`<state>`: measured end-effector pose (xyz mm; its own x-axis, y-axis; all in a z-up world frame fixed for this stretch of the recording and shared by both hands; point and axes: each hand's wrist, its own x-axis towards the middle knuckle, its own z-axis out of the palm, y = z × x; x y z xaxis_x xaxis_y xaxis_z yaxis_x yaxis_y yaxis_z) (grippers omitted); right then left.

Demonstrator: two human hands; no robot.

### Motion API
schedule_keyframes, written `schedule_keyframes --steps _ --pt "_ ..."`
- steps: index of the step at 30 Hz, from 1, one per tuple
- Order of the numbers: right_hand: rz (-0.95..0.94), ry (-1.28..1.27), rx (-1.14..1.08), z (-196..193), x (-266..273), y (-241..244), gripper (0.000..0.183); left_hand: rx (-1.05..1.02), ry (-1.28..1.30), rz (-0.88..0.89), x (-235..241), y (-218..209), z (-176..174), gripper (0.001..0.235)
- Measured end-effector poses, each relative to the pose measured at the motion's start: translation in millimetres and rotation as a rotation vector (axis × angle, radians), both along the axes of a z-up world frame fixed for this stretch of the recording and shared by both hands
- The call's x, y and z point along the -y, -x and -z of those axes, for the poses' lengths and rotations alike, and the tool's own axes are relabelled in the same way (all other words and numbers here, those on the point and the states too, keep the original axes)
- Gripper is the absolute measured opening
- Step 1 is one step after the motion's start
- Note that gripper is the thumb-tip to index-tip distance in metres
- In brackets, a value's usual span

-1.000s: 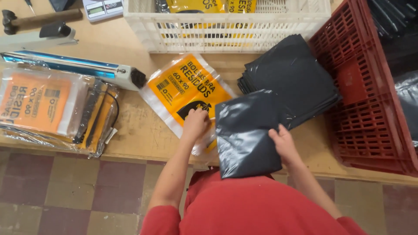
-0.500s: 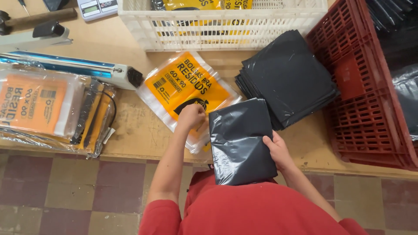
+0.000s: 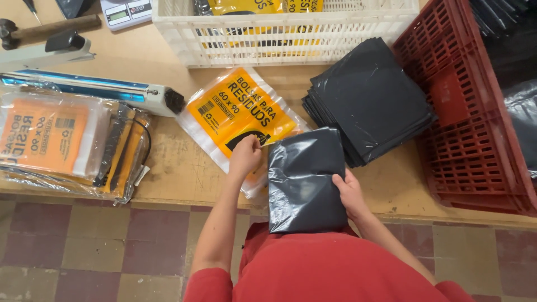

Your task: Packaging stacks of black plastic bags into labeled yellow outer bags at a workbench.

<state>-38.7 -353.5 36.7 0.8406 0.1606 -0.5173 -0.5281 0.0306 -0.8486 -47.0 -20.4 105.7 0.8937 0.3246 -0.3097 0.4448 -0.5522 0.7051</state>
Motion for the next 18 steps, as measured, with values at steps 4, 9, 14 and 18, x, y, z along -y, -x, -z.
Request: schedule_keyframes --steps 4,9,14,18 --pt "-0.089 -0.049 0.018 26 -24 -13 0.040 0.041 -0.145 0.028 16 3 -18 0.016" --pt "-0.522 0.095 0.112 -3 -66 -30 0.049 0.362 -0.555 0.167 17 5 30 0.004" --pt "-0.213 0.156 0.167 30 -104 -73 0.032 0.709 -0.753 0.280 9 30 63 0.007" --pt "-0.314 0.357 0.131 57 -127 -129 0.037 0.544 -1.022 0.113 7 62 42 0.015"
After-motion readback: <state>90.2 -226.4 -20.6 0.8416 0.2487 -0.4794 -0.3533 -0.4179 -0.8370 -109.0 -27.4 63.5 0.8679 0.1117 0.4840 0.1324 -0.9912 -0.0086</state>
